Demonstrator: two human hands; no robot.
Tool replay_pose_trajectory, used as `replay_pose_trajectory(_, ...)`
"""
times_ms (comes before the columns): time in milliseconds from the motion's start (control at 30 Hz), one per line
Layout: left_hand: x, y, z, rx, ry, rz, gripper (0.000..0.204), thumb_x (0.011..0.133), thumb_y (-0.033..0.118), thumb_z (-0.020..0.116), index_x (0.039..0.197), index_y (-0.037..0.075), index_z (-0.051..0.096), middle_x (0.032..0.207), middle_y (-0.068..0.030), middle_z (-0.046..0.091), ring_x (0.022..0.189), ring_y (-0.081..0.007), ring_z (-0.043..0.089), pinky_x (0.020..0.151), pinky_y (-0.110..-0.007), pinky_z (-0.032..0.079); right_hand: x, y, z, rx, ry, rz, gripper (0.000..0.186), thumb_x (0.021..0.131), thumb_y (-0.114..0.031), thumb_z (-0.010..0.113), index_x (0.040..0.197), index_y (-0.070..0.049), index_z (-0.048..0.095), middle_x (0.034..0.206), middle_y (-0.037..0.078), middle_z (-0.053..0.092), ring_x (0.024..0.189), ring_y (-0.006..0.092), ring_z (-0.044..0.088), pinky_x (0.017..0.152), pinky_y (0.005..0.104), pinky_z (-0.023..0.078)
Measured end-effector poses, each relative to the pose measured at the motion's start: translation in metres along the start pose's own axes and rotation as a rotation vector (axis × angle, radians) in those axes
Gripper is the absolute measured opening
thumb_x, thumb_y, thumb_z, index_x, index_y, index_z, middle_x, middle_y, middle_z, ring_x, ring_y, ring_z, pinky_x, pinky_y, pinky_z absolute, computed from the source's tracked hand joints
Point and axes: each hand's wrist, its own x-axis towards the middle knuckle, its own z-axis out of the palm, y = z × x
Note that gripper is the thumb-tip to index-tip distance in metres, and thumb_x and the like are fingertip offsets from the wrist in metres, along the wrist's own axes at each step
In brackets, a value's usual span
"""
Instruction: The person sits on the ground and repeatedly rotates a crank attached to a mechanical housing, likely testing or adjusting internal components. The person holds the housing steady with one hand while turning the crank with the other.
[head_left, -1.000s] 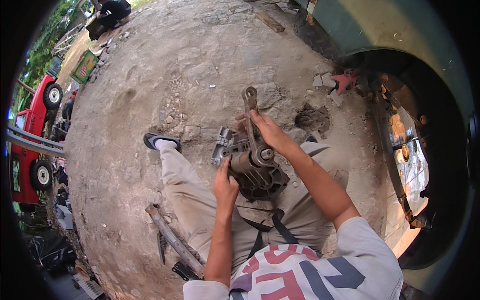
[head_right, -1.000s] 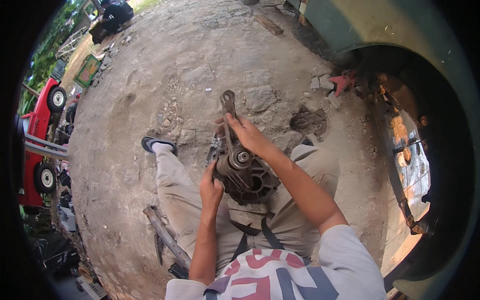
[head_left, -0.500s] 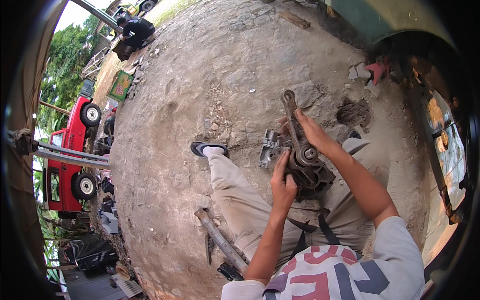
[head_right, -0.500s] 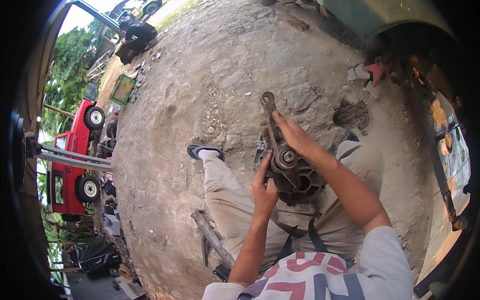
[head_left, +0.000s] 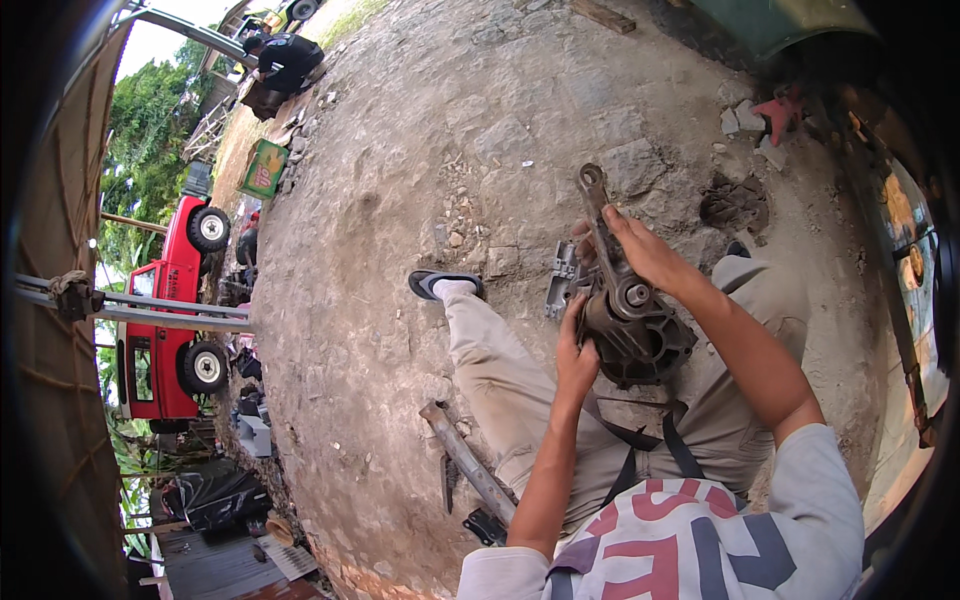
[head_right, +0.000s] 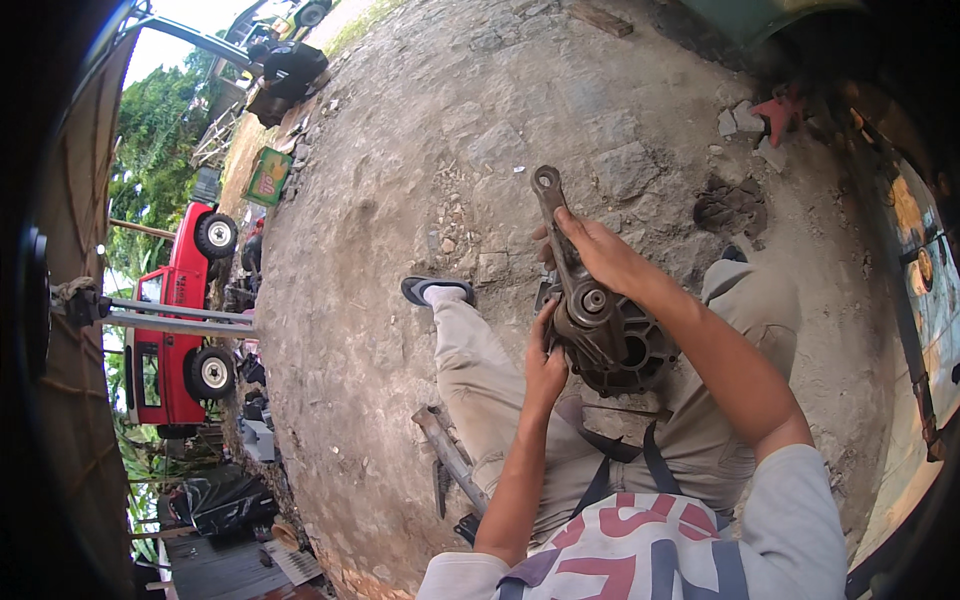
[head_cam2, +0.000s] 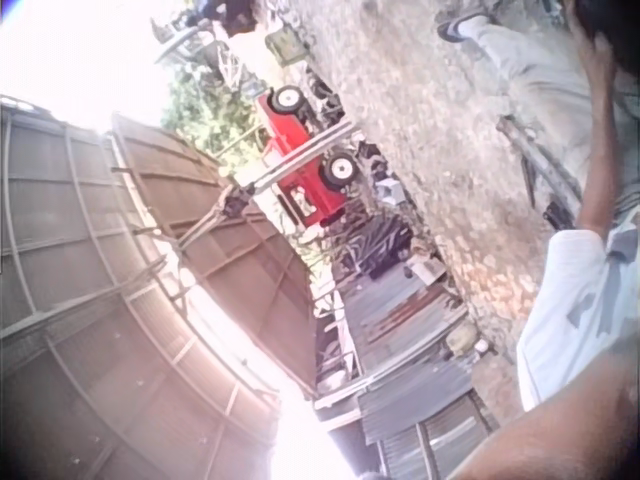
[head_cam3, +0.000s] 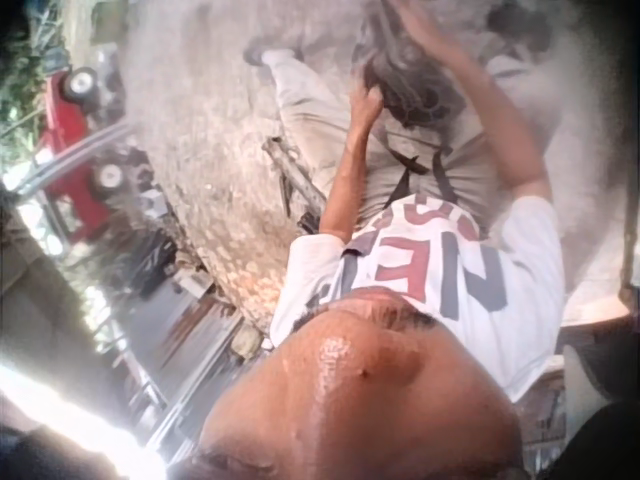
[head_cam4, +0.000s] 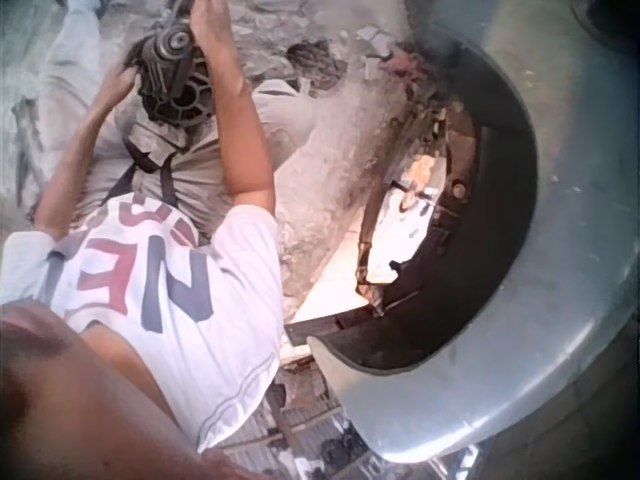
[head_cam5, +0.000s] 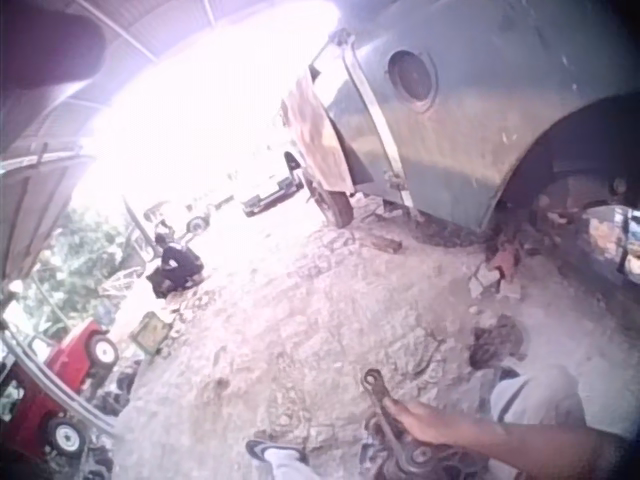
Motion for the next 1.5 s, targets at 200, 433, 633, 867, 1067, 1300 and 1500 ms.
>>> replay_pose_trajectory(200,0.004,0.025,0.0,0.299,-0.011,0.039,0.058,0.087,-0.013,0.04,0.144,0.0,0.048,0.139,-0.0198,0.058,0.135,-0.028,0.05,0.111,-0.034,0.037,0.0,-0.001,0.001,0.116,-0.01,-0.039,0.062,0.106,-0.055,0.036,0.132,-0.003,0.056,0.101,0.008,0.067,0.095,0.0161,0.064,0.086,0.0323,0.053)
replay_pose_trajectory(433,0.006,0.047,0.016,0.1,0.031,0.15,0.063,0.085,-0.013,0.037,0.147,-0.003,0.043,0.144,-0.0214,0.053,0.133,-0.0272,0.051,0.111,-0.034,0.037,-0.001,-0.002,0.003,0.087,0.028,-0.011,0.052,0.106,-0.047,0.046,0.136,-0.006,0.055,0.104,0.006,0.067,0.096,0.013,0.063,0.084,0.0294,0.053)
replay_pose_trajectory(633,-0.001,0.034,0.012,0.113,0.061,0.072,0.065,0.082,-0.015,0.033,0.145,-0.004,0.045,0.139,-0.0209,0.056,0.128,-0.0249,0.055,0.11,-0.034,0.039,0.002,0.007,-0.003,0.039,-0.014,-0.064,0.052,0.106,-0.048,0.045,0.138,-0.007,0.054,0.107,0.007,0.068,0.099,0.014,0.063,0.085,0.0303,0.054)
replay_pose_trajectory(867,-0.006,0.048,0.016,0.114,0.097,0.06,0.063,0.082,-0.014,0.034,0.143,-0.004,0.048,0.14,-0.0209,0.056,0.131,-0.0259,0.053,0.112,-0.034,0.036,0.003,0.011,-0.003,0.084,-0.07,-0.075,0.055,0.105,-0.048,0.046,0.14,-0.006,0.051,0.108,0.008,0.068,0.098,0.0161,0.064,0.086,0.0319,0.054)
replay_pose_trajectory(1067,-0.006,0.051,0.019,0.157,0.137,0.106,0.063,0.081,-0.013,0.038,0.142,-0.002,0.051,0.14,-0.0193,0.057,0.133,-0.0269,0.053,0.113,-0.034,0.035,0.003,0.011,-0.004,0.064,-0.083,-0.066,0.054,0.105,-0.048,0.046,0.14,-0.006,0.052,0.107,0.008,0.067,0.098,0.0158,0.064,0.085,0.0323,0.055)
replay_pose_trajectory(1300,-0.011,0.062,0.024,0.187,0.167,0.117,0.065,0.081,-0.013,0.038,0.143,-0.001,0.05,0.142,-0.0199,0.056,0.135,-0.0298,0.051,0.114,-0.036,0.036,0.002,0.009,-0.004,0.049,-0.078,-0.08,0.055,0.106,-0.047,0.045,0.138,-0.003,0.054,0.105,0.009,0.068,0.095,0.0153,0.065,0.084,0.0308,0.055)
replay_pose_trajectory(1500,-0.009,0.052,0.018,0.224,0.14,0.125,0.065,0.08,-0.014,0.038,0.143,-0.001,0.05,0.141,-0.0217,0.056,0.134,-0.0316,0.052,0.113,-0.036,0.037,0.002,0.014,-0.004,0.078,-0.003,-0.104,0.055,0.106,-0.047,0.045,0.134,-0.002,0.057,0.102,0.009,0.069,0.092,0.0144,0.065,0.083,0.0294,0.056)
